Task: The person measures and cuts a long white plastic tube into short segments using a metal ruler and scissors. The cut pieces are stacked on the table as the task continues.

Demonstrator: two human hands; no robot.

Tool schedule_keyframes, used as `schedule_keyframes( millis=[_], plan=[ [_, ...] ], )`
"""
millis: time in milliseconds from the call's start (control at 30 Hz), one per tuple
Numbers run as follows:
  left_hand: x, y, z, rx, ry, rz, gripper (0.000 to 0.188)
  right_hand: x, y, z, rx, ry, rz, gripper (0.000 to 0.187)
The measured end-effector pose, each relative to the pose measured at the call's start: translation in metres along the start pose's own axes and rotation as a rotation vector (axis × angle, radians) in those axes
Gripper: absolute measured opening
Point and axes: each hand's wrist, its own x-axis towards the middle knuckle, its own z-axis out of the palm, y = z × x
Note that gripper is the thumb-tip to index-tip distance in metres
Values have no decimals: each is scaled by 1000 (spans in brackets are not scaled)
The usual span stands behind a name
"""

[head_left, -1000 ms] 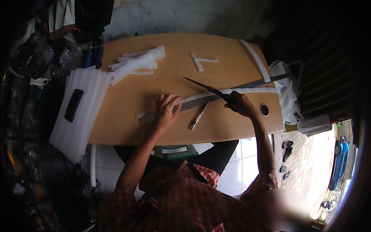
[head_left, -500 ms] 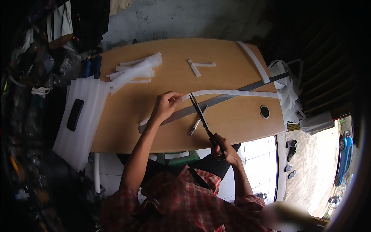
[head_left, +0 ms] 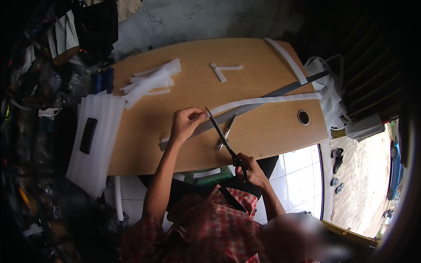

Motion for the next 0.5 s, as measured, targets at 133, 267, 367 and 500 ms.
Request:
schedule_keyframes(
  millis=[133,267,367,500],
  plan=[
    [-4,-8,-2,-17,9,49,16,4,-1,7,-5,13,-27,80],
    [-5,-10,-1,-19,9,54,16,4,3,9,31,17,-36,78],
    [-7,-9,-1,0,19,62,16,4,10,9,44,14,-46,75],
    [-7,-16,-3,12,35,86,15,5,9,9,-7,17,-34,67]
  ],
)
